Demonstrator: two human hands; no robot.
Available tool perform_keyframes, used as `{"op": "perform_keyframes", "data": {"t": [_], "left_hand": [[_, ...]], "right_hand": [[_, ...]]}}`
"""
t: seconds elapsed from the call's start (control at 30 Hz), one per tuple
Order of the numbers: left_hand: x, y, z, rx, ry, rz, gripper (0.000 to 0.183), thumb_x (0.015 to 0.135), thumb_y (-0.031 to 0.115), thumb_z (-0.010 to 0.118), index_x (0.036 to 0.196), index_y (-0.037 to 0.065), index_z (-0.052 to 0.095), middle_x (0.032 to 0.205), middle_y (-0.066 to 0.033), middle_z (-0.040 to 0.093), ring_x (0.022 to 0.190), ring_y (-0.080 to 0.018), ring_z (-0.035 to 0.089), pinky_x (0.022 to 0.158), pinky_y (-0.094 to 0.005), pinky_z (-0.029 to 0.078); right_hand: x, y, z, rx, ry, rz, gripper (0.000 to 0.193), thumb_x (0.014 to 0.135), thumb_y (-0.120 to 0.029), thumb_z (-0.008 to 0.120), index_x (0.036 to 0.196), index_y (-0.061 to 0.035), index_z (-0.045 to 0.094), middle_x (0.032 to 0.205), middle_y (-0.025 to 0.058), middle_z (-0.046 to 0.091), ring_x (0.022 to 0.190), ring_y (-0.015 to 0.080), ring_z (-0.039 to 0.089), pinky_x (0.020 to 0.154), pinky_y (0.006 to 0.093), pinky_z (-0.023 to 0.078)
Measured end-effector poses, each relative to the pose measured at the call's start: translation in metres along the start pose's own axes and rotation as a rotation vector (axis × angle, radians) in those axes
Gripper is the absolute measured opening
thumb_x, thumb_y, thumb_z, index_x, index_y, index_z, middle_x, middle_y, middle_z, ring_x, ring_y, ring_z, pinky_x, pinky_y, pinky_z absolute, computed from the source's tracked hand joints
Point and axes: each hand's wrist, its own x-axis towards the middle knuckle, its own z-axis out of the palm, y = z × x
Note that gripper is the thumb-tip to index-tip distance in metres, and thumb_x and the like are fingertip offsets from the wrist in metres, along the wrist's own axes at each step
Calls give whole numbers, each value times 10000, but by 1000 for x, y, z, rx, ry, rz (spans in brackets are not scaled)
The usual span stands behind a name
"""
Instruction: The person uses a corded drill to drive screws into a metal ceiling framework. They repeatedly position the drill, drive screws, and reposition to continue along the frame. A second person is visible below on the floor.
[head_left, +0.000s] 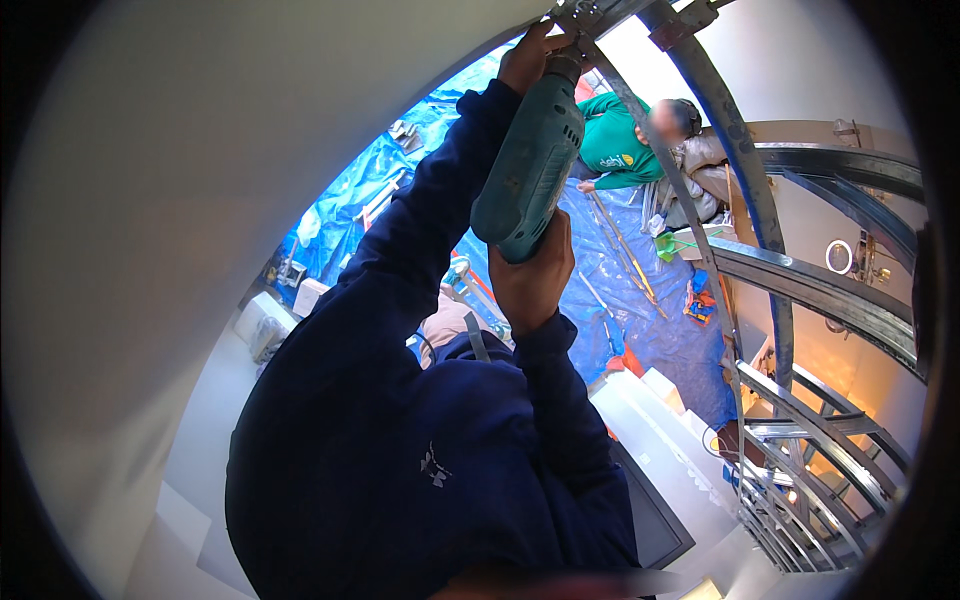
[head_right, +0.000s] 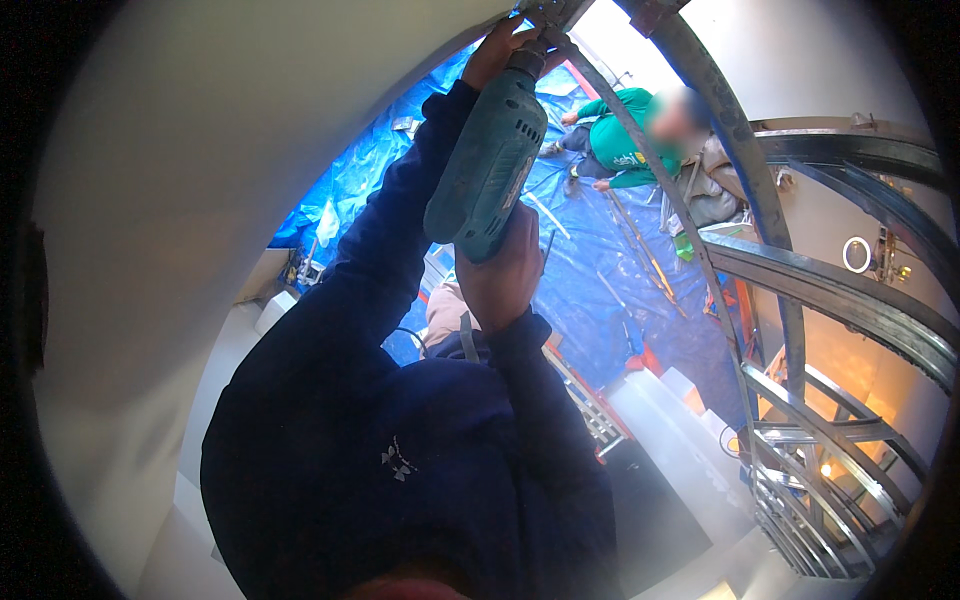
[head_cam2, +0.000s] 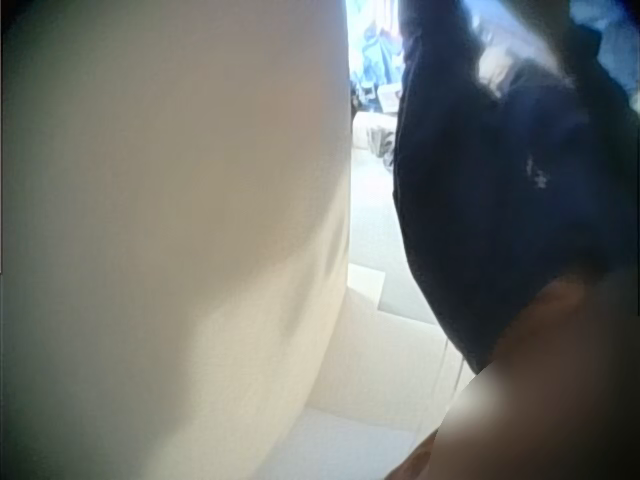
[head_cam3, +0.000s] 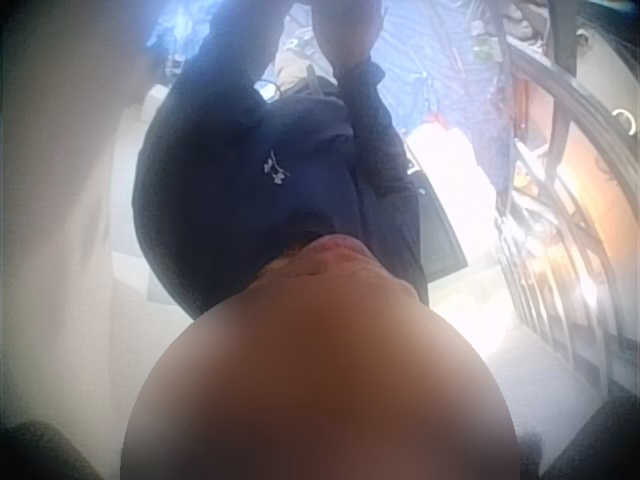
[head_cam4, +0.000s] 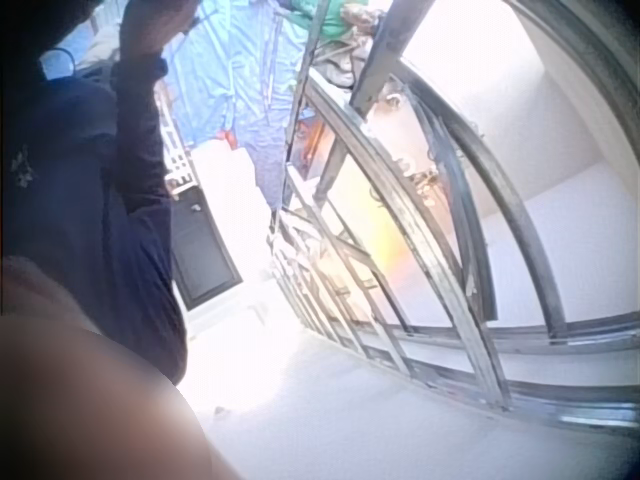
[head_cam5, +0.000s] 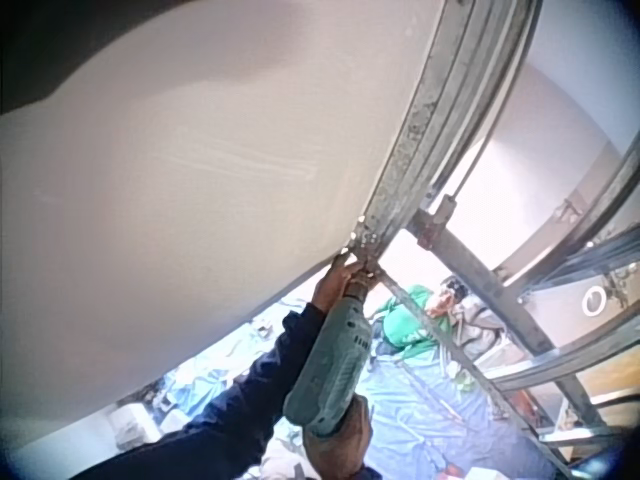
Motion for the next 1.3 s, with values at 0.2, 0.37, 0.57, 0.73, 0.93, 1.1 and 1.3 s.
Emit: {"op": "perform_keyframes", "data": {"t": [0.2,0.37,0.57,0.73,0.93,1.1,1.3], "left_hand": [[-23,56,5,15,-155,123,565,1090,364,432,1465,-58,424,1403,-244,596,1267,-315,598,1100,-352,462],[-27,71,4,-289,-26,-276,542,1097,338,411,1428,-90,446,1393,-234,600,1267,-293,598,1117,-357,451],[-12,65,-9,130,-238,-75,492,1111,301,356,1389,-85,483,1370,-196,618,1247,-272,605,1123,-364,434],[-5,69,5,-431,-37,-518,484,1114,303,336,1402,-64,465,1401,-225,574,1241,-296,608,1127,-392,453],[-3,80,6,-475,-158,-447,513,1116,321,326,1428,-76,419,1414,-262,547,1248,-335,615,1107,-414,487],[-9,83,5,-290,-71,-432,502,1115,305,334,1420,-84,419,1440,-274,527,1273,-343,606,1109,-415,485],[-1,70,1,-314,-80,-396,491,1106,311,391,1425,-60,422,1415,-260,549,1286,-341,593,1094,-401,502]], "right_hand": [[-1,-13,12,57,29,95,426,732,-68,811,1072,-6,561,949,202,632,886,459,650,765,503,511],[-1,-24,25,86,78,112,393,746,-63,796,1051,-17,554,897,198,664,845,464,672,734,496,525],[-2,-36,48,218,136,170,367,759,-73,786,1042,-10,560,883,199,693,825,421,713,735,456,545],[-2,-39,51,231,117,241,410,758,-88,794,1077,-6,550,901,219,693,857,438,711,747,453,544],[-1,-42,54,211,111,269,416,762,-101,805,1066,9,543,931,230,687,898,448,705,763,465,541],[-2,-40,57,206,136,229,431,750,-115,828,1054,8,548,936,223,672,886,445,695,752,469,536],[-6,-32,49,157,116,201,447,740,-120,845,1055,2,552,936,214,660,882,445,686,746,475,530]]}}
